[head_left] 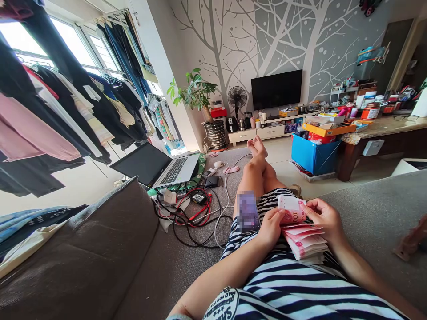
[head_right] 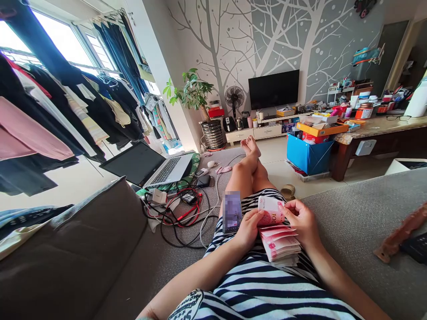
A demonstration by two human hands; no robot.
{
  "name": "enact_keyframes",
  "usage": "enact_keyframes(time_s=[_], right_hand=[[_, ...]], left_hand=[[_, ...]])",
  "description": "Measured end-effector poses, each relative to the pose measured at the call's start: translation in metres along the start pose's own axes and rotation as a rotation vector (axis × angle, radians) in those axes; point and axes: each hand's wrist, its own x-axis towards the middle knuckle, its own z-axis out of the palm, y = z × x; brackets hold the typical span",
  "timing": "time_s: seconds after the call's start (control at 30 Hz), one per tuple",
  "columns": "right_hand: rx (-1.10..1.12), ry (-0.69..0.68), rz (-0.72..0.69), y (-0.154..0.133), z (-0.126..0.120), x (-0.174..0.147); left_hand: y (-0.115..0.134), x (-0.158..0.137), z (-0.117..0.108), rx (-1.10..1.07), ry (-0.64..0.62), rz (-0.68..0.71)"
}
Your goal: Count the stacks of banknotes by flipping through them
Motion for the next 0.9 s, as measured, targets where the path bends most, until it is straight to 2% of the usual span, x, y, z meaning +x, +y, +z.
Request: enact_keyframes(time_s=[0.27,0.5,0.9], right_hand=[[-0.002,0.054,-0.012,-0.001,0.001,0.000],[0.125,-0.013,0.000,0.003,0.003,0.004],[0.085,0.002,-0.021,0.014,0.002,0.005]], left_hand=[[-0.008,0.005,-0.007,0.035,0.003,-0.009],[-0.014,0.007,-0.010,0.045,-0.002,-0.010],[-0.006,0.002,-0.005,0.003,-0.010,-0.008]])
